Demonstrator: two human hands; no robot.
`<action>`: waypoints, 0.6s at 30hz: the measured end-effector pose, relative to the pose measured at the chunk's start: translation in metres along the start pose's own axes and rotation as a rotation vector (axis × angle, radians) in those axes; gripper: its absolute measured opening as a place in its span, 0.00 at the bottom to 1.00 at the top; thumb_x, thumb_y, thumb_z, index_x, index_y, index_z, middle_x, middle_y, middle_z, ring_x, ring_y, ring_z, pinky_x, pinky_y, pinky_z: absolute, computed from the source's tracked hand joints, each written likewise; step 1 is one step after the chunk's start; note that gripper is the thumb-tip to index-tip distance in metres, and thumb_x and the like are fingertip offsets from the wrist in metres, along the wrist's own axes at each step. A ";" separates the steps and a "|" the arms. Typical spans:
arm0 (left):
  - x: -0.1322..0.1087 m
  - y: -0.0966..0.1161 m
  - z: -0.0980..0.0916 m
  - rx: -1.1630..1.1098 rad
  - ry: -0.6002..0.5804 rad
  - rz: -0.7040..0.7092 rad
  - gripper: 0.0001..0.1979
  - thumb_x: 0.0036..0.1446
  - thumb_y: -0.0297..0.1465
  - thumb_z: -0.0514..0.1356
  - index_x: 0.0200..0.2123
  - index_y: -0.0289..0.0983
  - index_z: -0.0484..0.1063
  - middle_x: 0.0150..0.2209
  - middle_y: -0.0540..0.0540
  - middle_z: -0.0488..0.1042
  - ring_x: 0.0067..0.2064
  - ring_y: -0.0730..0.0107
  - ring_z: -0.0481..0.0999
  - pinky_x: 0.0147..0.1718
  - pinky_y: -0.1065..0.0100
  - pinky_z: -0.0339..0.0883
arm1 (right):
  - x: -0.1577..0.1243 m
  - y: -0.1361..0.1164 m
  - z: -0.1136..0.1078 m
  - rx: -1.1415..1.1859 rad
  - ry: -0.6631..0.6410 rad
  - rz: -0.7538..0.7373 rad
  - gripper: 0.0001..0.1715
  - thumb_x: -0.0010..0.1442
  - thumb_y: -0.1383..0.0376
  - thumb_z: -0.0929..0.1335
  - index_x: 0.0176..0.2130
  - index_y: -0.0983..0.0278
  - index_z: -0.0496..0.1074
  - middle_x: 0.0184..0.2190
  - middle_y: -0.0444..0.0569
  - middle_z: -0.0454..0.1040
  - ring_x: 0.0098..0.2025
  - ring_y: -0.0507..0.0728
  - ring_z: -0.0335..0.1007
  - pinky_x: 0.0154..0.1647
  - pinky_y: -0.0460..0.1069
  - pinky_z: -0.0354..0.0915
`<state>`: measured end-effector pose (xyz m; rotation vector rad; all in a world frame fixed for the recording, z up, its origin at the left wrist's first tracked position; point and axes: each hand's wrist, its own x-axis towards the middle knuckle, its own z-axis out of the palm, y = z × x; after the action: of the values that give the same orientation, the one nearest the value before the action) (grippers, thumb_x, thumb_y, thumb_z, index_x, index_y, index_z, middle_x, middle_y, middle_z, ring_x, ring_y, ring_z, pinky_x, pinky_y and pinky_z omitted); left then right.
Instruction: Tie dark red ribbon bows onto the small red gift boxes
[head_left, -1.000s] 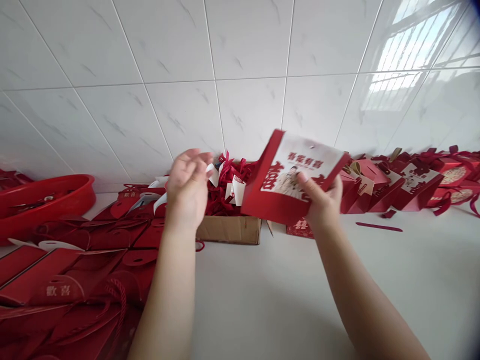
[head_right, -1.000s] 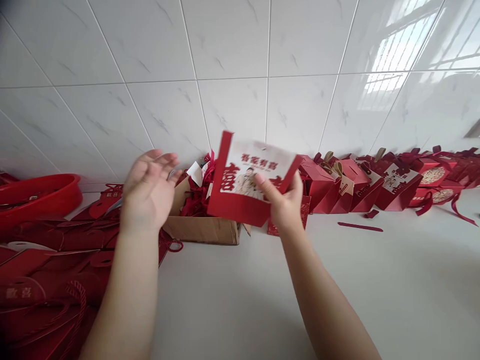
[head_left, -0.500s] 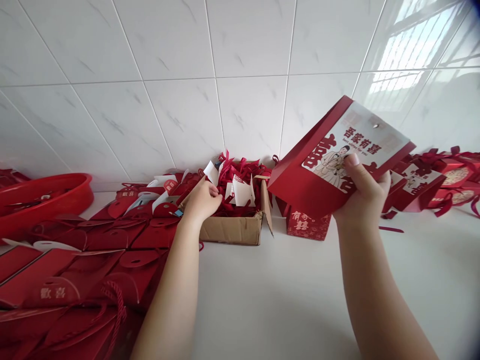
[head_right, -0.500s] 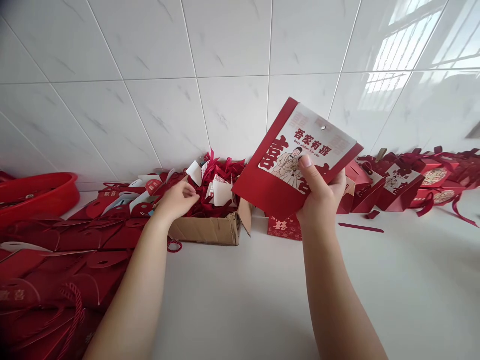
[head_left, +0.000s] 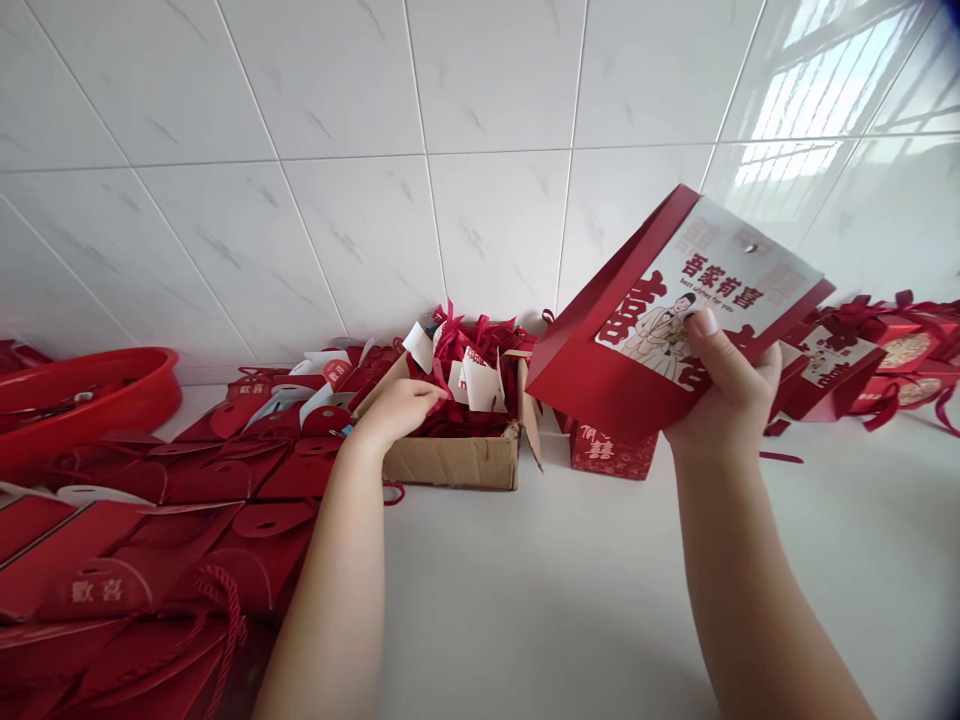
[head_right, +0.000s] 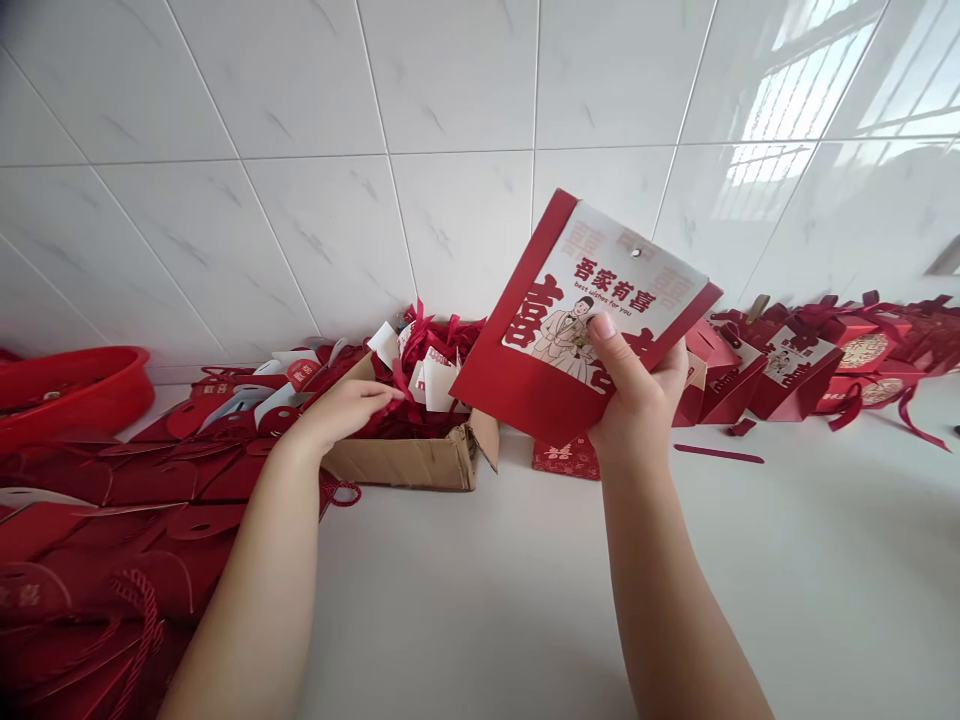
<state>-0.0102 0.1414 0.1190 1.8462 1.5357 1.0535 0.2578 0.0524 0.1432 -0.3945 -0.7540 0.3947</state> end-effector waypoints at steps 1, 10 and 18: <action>0.000 0.001 -0.002 -0.047 0.005 0.004 0.06 0.44 0.34 0.63 0.27 0.41 0.80 0.32 0.46 0.80 0.36 0.57 0.77 0.38 0.61 0.68 | 0.000 0.000 0.000 0.005 0.008 -0.002 0.14 0.42 0.66 0.77 0.31 0.65 0.73 0.37 0.48 0.76 0.41 0.58 0.74 0.50 0.56 0.71; -0.010 0.019 -0.013 -0.497 0.041 0.110 0.19 0.41 0.32 0.68 0.41 0.37 0.79 0.49 0.41 0.77 0.50 0.59 0.74 0.50 0.60 0.68 | 0.000 -0.001 0.000 0.019 0.003 -0.011 0.14 0.43 0.68 0.77 0.32 0.65 0.74 0.37 0.48 0.75 0.37 0.56 0.74 0.45 0.54 0.73; -0.011 0.022 -0.001 -0.666 0.122 0.353 0.28 0.43 0.26 0.69 0.51 0.37 0.73 0.54 0.40 0.74 0.54 0.59 0.75 0.55 0.59 0.70 | -0.003 -0.002 0.002 0.027 -0.003 -0.025 0.13 0.44 0.69 0.77 0.33 0.65 0.76 0.33 0.47 0.76 0.36 0.56 0.75 0.41 0.52 0.74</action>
<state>0.0009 0.1260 0.1345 1.6054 0.7668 1.6216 0.2553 0.0498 0.1436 -0.3586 -0.7550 0.3818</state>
